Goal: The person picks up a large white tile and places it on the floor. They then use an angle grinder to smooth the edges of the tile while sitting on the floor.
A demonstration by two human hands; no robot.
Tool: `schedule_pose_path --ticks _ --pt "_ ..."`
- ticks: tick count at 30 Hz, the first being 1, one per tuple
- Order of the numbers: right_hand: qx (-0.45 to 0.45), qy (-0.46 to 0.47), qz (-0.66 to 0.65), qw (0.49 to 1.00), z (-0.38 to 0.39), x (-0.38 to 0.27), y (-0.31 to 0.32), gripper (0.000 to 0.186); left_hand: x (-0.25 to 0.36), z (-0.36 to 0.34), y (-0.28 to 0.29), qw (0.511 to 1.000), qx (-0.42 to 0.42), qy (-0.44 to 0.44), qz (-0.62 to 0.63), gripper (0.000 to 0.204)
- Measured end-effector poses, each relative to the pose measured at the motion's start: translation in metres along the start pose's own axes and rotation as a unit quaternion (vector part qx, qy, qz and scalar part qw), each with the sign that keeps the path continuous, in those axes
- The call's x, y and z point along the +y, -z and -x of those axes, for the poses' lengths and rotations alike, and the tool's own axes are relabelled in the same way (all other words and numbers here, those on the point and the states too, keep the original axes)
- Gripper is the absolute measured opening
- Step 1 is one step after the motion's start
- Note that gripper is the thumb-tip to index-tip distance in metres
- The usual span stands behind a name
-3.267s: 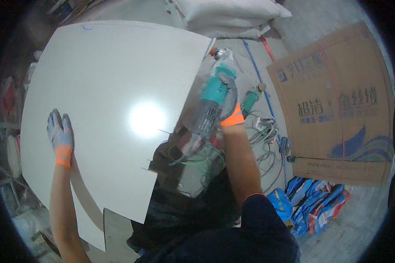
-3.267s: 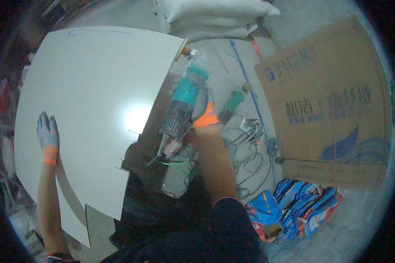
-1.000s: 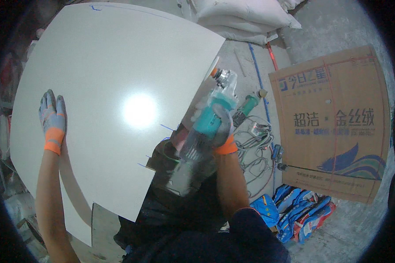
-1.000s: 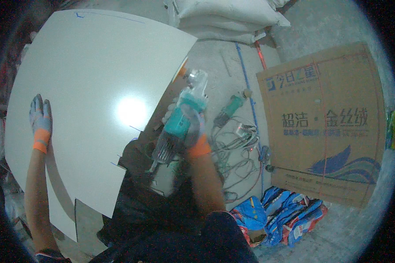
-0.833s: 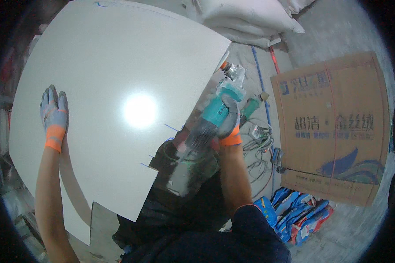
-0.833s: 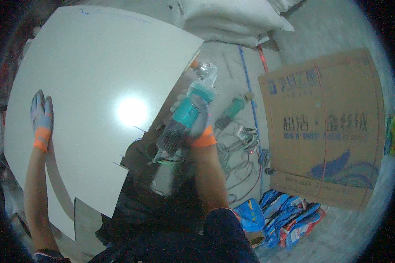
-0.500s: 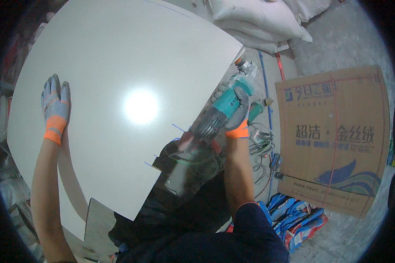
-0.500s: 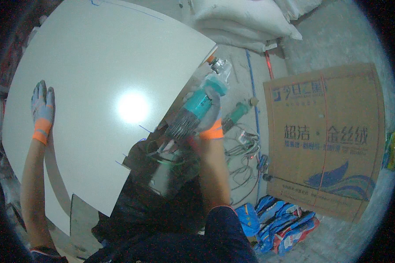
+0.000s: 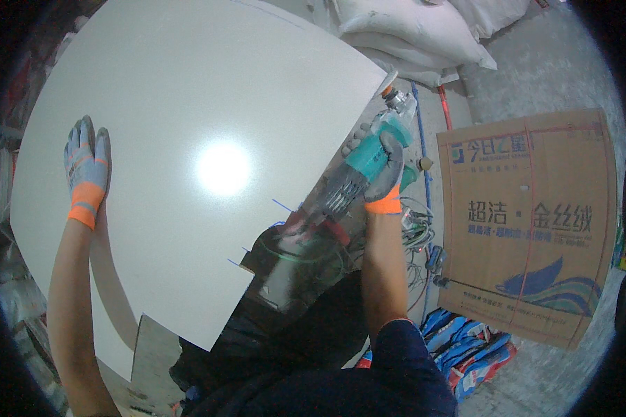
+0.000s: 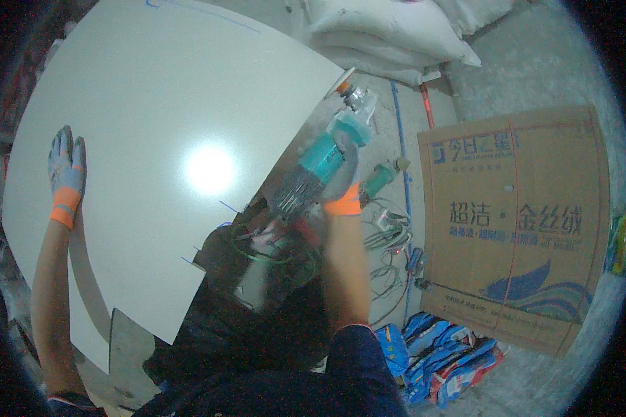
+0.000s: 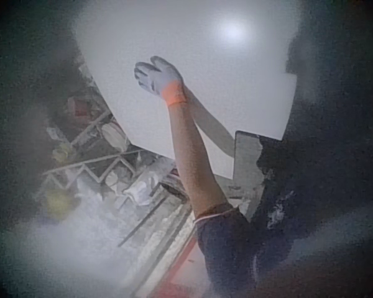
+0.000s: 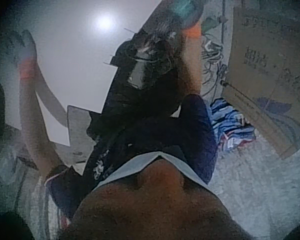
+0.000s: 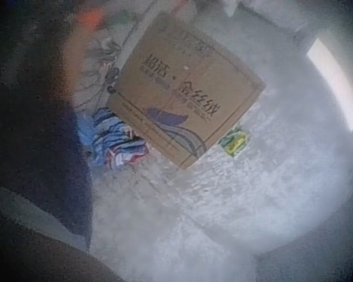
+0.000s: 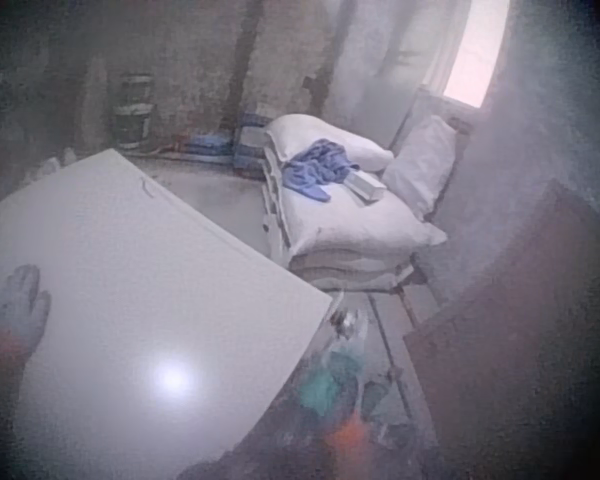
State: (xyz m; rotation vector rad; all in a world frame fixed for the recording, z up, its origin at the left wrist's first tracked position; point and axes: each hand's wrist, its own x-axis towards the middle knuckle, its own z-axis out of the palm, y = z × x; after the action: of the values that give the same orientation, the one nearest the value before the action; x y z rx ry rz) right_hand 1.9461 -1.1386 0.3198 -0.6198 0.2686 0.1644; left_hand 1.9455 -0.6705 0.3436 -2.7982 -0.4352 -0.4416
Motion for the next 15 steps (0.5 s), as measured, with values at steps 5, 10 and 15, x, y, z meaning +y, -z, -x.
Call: schedule_pose_path --ticks 5,10,15 --pt "0.015 -0.001 0.018 1.000 0.002 0.002 0.009 0.042 0.000 -0.003 -0.003 1.000 -0.016 0.024 -0.007 0.054" --pt "-0.004 0.002 -0.016 1.000 -0.006 0.002 0.011 0.041 0.002 0.000 0.001 1.000 -0.017 0.020 -0.001 0.054" --pt "-0.018 -0.033 -0.014 0.999 0.021 0.014 0.008 0.041 0.005 0.001 0.007 0.999 -0.020 0.025 -0.011 0.054"
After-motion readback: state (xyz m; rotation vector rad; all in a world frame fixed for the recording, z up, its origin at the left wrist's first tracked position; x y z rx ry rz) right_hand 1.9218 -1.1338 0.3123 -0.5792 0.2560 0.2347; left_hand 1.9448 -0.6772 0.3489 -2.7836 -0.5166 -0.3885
